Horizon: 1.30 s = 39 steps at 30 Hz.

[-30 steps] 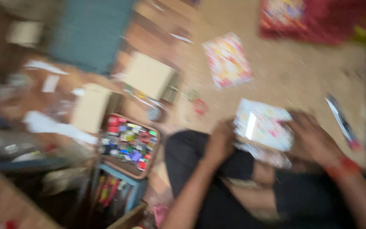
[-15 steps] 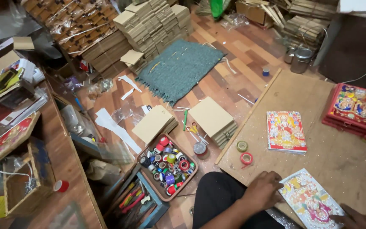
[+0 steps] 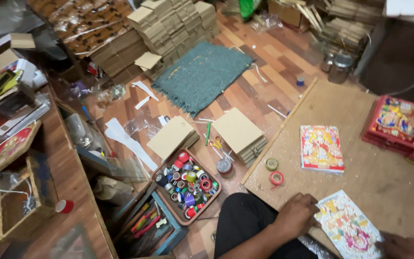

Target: The person sits cross-legged on the floor and wraps red patterned tape around the edges of small printed religious picture cards, pressing the tape down and trimming the excess with a utility knife. They finish one card, set it on a stack, and begin taping the next card.

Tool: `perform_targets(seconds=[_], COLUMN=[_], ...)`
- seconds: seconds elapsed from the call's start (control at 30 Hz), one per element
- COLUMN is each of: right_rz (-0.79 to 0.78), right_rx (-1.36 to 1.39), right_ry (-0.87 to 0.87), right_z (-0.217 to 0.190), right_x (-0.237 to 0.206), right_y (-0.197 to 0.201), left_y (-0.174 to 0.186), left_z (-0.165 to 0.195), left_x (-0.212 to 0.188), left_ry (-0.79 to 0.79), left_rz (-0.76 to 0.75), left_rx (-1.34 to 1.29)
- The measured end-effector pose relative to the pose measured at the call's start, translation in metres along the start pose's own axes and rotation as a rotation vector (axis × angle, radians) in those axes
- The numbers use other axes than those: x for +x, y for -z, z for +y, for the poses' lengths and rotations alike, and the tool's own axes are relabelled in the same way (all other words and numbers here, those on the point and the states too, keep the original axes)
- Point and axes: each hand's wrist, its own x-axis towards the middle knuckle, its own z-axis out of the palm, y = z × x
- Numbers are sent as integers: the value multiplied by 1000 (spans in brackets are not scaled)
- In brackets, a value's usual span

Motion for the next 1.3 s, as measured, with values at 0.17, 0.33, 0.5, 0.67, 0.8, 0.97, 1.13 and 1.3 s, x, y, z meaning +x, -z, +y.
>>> perform_targets(seconds=[0.17,0.33,0.5,0.67,0.8,0.97,1.13,1.3], right_rz=[-54,106,119,218,298,363,331,366], right_rx=[-25,18,-38,60,159,228,325,432], right_ry=[104,-2,-102,2,239,117,-63,-62], right_z=[21,22,12,18,26,20,10,9], right_x=[12,9,-1,-3,-11,-43,-54,-61], right_y=[-11,-22,-27,-28,-25,-38,-39,-44], left_y=[-3,-3,-1,4,1,-18,-32,-18], left_z=[-2,-4,-2,0,-6,-17,-20,-25], left_x=[0,0,-4,-4,1,7,2,-7], left_ry=[-7,-2,-6,4,-39,-44,69,91], left_rz=[33,32,65,72,60,27,27,56], left_rx=[-18,-42,-62,-78,-44,-83,-207,-214])
